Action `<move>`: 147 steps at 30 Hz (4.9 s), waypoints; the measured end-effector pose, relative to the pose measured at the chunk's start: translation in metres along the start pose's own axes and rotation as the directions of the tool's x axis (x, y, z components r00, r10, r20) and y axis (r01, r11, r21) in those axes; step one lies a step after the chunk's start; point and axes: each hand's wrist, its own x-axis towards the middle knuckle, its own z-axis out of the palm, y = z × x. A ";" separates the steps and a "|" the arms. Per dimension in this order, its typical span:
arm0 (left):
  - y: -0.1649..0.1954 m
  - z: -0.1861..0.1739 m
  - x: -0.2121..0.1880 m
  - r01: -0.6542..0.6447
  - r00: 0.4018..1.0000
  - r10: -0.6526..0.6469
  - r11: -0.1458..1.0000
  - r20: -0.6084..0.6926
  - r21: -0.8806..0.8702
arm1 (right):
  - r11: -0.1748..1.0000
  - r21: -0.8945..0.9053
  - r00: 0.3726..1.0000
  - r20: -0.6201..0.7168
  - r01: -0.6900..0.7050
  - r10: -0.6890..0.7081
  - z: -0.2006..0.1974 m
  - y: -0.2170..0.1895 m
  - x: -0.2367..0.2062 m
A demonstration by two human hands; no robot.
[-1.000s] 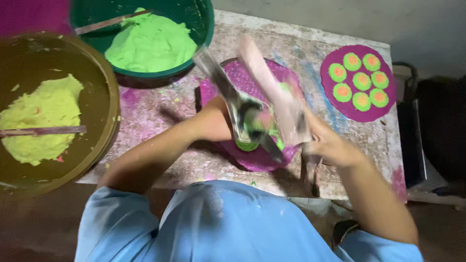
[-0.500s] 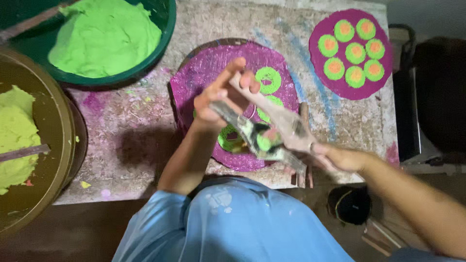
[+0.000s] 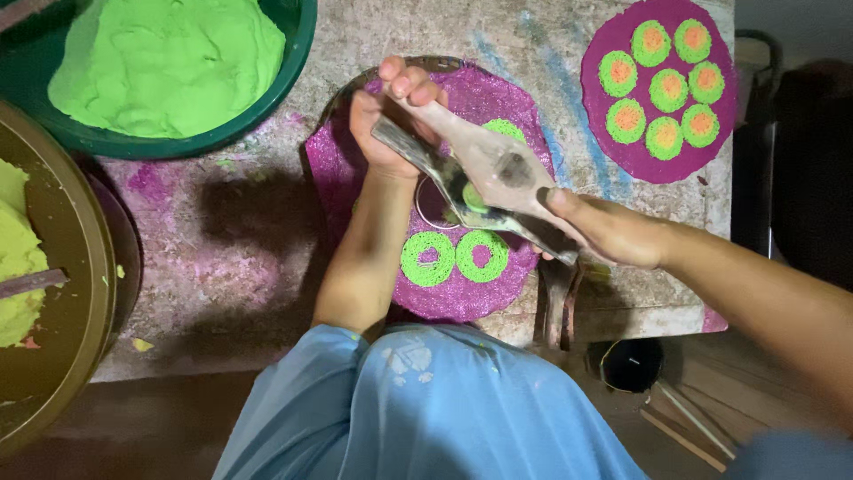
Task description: The person loads green paste into a hand-held wooden press tool and squeezes it to extrude flower- and ring-shaped pieces onto pink round boards on the work table. They place each pressed shape with their hand, refill the press from a bowl of green paste, and continue pressing more shapes onto the boards.
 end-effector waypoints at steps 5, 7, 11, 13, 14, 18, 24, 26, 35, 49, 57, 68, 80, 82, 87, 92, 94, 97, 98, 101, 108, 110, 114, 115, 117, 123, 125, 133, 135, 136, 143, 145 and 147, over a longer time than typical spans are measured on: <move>0.025 -0.001 0.007 -0.045 0.995 0.038 0.996 0.088 0.071 | 0.998 0.062 1.000 -0.009 0.003 -0.003 0.019 -0.019 0.018; 0.027 -0.001 0.006 -0.049 0.994 0.043 0.997 0.101 0.056 | 0.999 0.035 0.999 -0.032 -0.026 0.028 0.025 -0.023 0.021; 0.013 -0.004 -0.003 -0.067 0.997 0.065 0.997 0.029 0.050 | 0.999 -0.020 0.998 -0.029 -0.050 0.050 0.027 -0.025 0.015; 0.001 -0.007 -0.005 -0.066 0.997 0.067 0.997 -0.030 0.049 | 0.995 0.010 0.994 -0.054 -0.095 0.096 0.024 -0.023 0.010; -0.004 -0.008 -0.004 -0.063 0.996 0.065 0.997 -0.055 0.038 | 0.991 0.019 0.987 -0.094 -0.131 0.132 0.023 -0.022 0.008; -0.013 -0.012 0.013 -0.044 0.998 0.043 0.999 -0.036 -0.021 | 0.985 -0.147 0.966 -0.254 -0.091 0.051 0.020 -0.022 0.004; 0.017 -0.009 0.038 0.073 0.997 -0.074 0.995 -0.001 0.068 | 0.984 -0.169 0.944 -0.311 0.063 -0.114 0.030 -0.032 0.021; 0.028 -0.005 0.036 0.080 0.997 -0.080 0.994 0.000 0.078 | 0.982 -0.153 0.944 -0.294 0.111 -0.153 0.036 -0.034 0.028; 0.004 0.003 -0.002 0.019 0.996 -0.010 0.995 -0.094 0.097 | 0.993 0.054 0.982 -0.150 -0.104 0.111 0.036 0.000 0.022; -0.030 0.053 -0.097 0.088 0.896 -0.138 -0.877 -0.423 0.472 | 0.578 0.525 0.739 -0.636 0.625 -0.222 0.070 0.129 -0.067; -0.029 0.057 -0.073 0.233 0.865 -0.027 -0.863 -0.501 0.448 | 0.400 0.548 0.638 -0.759 0.734 -0.129 0.122 0.169 -0.061; -0.051 0.074 -0.060 0.237 0.675 0.006 -0.949 -0.738 0.209 | 0.393 0.470 0.522 -0.853 0.791 -0.030 0.143 0.204 -0.061; 0.071 0.086 -0.048 0.631 0.773 0.370 -0.525 -0.515 0.570 | 0.402 0.432 0.522 -0.840 0.808 -0.147 0.157 0.183 -0.062; 0.072 0.088 -0.067 0.679 0.696 0.417 -0.119 -0.585 0.724 | 0.406 0.421 0.527 -0.826 0.811 -0.198 0.159 0.173 -0.061; 0.037 0.114 -0.147 0.543 0.787 0.565 -0.447 -0.246 0.711 | 0.402 0.431 0.541 -0.812 0.808 -0.218 0.158 0.155 -0.053; 0.033 0.131 -0.170 0.335 0.925 0.277 -0.918 -0.261 0.213 | 0.352 0.506 0.606 -0.740 0.787 -0.292 0.157 0.153 -0.034; 0.034 0.133 -0.173 0.298 0.934 0.249 -0.939 -0.257 0.173 | 0.369 0.542 0.646 -0.713 0.755 -0.275 0.160 0.156 -0.026; 0.034 0.131 -0.178 0.238 0.962 0.206 -0.955 -0.180 0.179 | 0.346 0.574 0.665 -0.695 0.742 -0.273 0.167 0.163 -0.016; 0.033 0.132 -0.181 0.230 0.966 0.197 -0.952 -0.169 0.201 | 0.332 0.585 0.669 -0.691 0.740 -0.274 0.169 0.165 -0.012; 0.032 0.134 -0.190 0.203 0.971 0.162 -0.947 -0.176 0.249 | 0.142 0.689 0.691 -0.646 0.711 -0.325 0.175 0.171 -0.002; 0.031 0.153 -0.187 0.090 0.974 0.024 -0.954 -0.224 0.286 | 0.414 0.729 0.836 -0.509 0.545 -0.203 0.173 0.149 0.010; 0.034 0.148 -0.167 0.157 0.984 0.082 -0.831 -0.161 0.534 | 0.624 0.520 0.808 -0.449 0.583 -0.381 0.167 0.133 0.013; 0.055 0.128 -0.114 0.345 0.909 -0.037 0.622 -0.414 0.703 | 0.832 0.505 0.970 -0.049 0.231 -0.240 0.144 0.081 0.033; 0.060 0.126 -0.106 0.288 0.946 -0.205 0.886 -0.250 0.364 | 0.847 0.523 0.990 0.037 0.099 -0.138 0.143 0.065 0.038; 0.061 0.122 -0.095 0.188 0.978 -0.148 0.933 -0.149 0.306 | 0.869 0.489 0.990 0.144 -0.075 0.004 0.130 0.029 0.040; 0.074 0.112 -0.071 -0.077 0.968 0.133 0.965 -0.211 0.252 | 0.986 -0.165 0.999 -0.035 -0.037 0.032 0.084 -0.074 0.033; 0.086 0.109 -0.065 -0.129 0.969 0.179 0.953 -0.168 0.273 | 0.969 -0.245 0.995 -0.095 -0.030 0.007 0.088 -0.094 0.039; 0.098 0.105 -0.079 -0.180 0.953 0.233 0.949 -0.193 0.260 | 0.967 -0.256 0.994 -0.104 0.005 -0.033 0.111 -0.107 0.048; 0.087 0.100 -0.078 -0.189 0.931 0.256 0.948 -0.259 0.256 | 0.952 -0.305 0.990 -0.141 -0.028 -0.016 0.105 -0.105 0.045; 0.083 0.098 -0.076 -0.193 0.919 0.265 0.948 -0.291 0.253 | 0.938 -0.346 0.984 -0.174 -0.027 -0.035 0.102 -0.103 0.043; 0.093 0.097 -0.050 -0.154 0.924 0.275 0.904 -0.266 0.399 | 0.852 -0.501 0.882 -0.322 0.150 -0.344 0.102 -0.099 0.053; 0.101 0.105 -0.049 -0.142 0.910 0.298 0.877 -0.288 0.458 | 0.859 -0.468 0.877 -0.301 0.206 -0.374 0.109 -0.101 0.061; 0.108 0.115 -0.051 -0.139 0.906 0.315 0.853 -0.284 0.503 | 0.876 -0.424 0.888 -0.277 0.230 -0.367 0.115 -0.102 0.068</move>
